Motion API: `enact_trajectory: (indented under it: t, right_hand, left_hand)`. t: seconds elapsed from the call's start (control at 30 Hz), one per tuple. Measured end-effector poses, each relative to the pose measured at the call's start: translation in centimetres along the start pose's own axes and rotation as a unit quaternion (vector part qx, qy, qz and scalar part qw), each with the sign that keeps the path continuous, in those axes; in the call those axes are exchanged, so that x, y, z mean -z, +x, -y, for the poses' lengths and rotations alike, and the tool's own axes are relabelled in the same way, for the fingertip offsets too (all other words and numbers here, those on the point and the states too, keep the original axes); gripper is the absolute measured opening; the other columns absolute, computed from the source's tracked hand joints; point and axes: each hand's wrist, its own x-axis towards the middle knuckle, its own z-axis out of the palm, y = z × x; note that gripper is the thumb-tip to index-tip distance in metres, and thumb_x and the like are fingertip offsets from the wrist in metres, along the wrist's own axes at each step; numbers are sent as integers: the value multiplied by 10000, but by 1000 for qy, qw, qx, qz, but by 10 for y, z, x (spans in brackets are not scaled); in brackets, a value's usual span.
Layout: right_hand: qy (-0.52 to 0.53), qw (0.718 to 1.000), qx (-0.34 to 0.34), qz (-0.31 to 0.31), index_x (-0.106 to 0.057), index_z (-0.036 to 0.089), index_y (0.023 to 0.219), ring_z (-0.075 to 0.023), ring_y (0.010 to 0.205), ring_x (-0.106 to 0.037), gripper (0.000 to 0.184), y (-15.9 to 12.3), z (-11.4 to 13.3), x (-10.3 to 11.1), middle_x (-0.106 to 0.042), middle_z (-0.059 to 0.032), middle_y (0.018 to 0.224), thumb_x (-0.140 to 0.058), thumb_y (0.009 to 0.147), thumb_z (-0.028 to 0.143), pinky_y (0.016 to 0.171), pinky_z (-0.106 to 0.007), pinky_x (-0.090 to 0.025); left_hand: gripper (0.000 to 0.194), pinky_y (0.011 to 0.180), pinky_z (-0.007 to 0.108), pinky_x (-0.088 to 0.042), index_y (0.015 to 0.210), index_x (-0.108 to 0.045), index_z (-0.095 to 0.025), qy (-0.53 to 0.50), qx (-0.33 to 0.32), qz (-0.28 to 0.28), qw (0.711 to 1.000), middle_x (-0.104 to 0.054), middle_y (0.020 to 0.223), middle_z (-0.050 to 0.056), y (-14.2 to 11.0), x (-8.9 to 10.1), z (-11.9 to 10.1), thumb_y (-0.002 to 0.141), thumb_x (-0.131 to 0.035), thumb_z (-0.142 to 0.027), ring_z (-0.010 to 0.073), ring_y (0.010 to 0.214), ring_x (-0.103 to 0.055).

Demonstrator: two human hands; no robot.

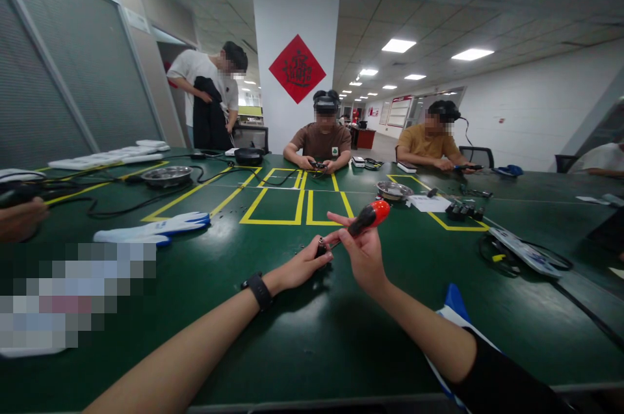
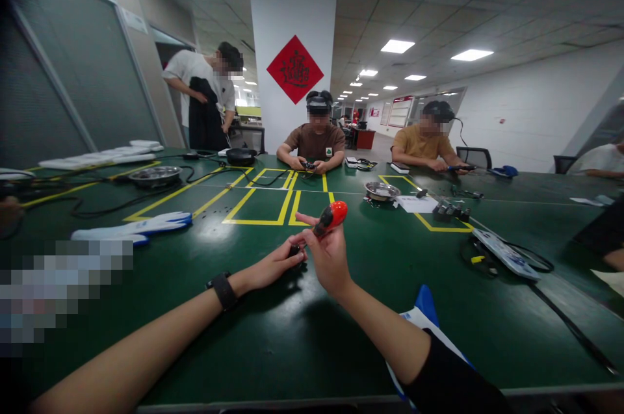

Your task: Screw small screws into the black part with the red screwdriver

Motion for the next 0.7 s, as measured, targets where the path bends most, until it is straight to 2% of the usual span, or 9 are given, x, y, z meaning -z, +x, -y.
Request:
enact_trajectory:
  t: [0.1,0.17,0.23,0.33,0.47,0.53,0.63,0.7]
  right_hand:
    - [-11,1000,1,11,-539,181,860,-121,617,-595,37,1,-1,-1,-618,-4,733,-539,842,213,623,-273,-485]
    - [17,1000,17,2,-513,198,822,-90,537,-533,29,1,-4,0,-551,39,663,-532,838,183,555,-237,-448]
    - [54,998,27,-11,-489,227,917,-78,528,-508,111,0,-6,1,-531,50,713,-502,836,153,545,-231,-437]
    - [60,998,27,-8,-439,252,1088,-97,614,-557,261,-1,-8,2,-552,22,846,-445,848,151,628,-274,-478]
    - [11,1000,20,2,-439,232,1098,-130,767,-617,230,0,-3,-1,-566,-60,1117,-466,871,211,745,-340,-508]
    - [-2,1000,14,6,-463,216,1053,-148,826,-628,192,0,-2,-2,-573,-79,1145,-497,866,239,765,-346,-510]
    - [-7,1000,7,1,-485,206,935,-140,746,-621,120,1,-4,-2,-627,-26,891,-547,843,253,726,-319,-510]
    - [7,1000,10,-9,-465,219,894,-115,637,-582,111,0,-7,-1,-579,29,740,-556,836,245,668,-290,-501]
  left_hand:
    - [359,939,358,-344,1116,-439,-169,27,6,-5,1000,-506,1068,58,0,1,1,870,-474,-428,193,1010,-449]
    - [306,881,331,-377,1015,-457,-162,35,12,-5,999,-512,958,35,-1,1,0,875,-459,-434,171,919,-461]
    - [287,844,312,-392,981,-452,-162,31,17,0,999,-506,906,22,-2,2,-1,886,-434,-432,157,869,-463]
    - [287,853,318,-391,1021,-445,-164,31,21,-1,999,-503,924,21,-2,1,-3,888,-436,-419,158,884,-465]
    - [360,922,354,-364,1158,-410,-166,32,11,-1,999,-507,1036,46,-2,1,-4,889,-445,-403,178,963,-459]
    - [360,944,371,-353,1160,-412,-162,32,9,0,999,-515,1054,55,-1,0,-2,893,-437,-402,189,987,-456]
    - [346,958,378,-347,1130,-420,-168,36,13,-6,999,-514,1048,52,0,1,0,881,-459,-405,198,1013,-449]
    - [317,936,363,-367,1083,-435,-171,40,18,-10,999,-511,1003,40,-1,1,1,875,-466,-409,187,979,-455]
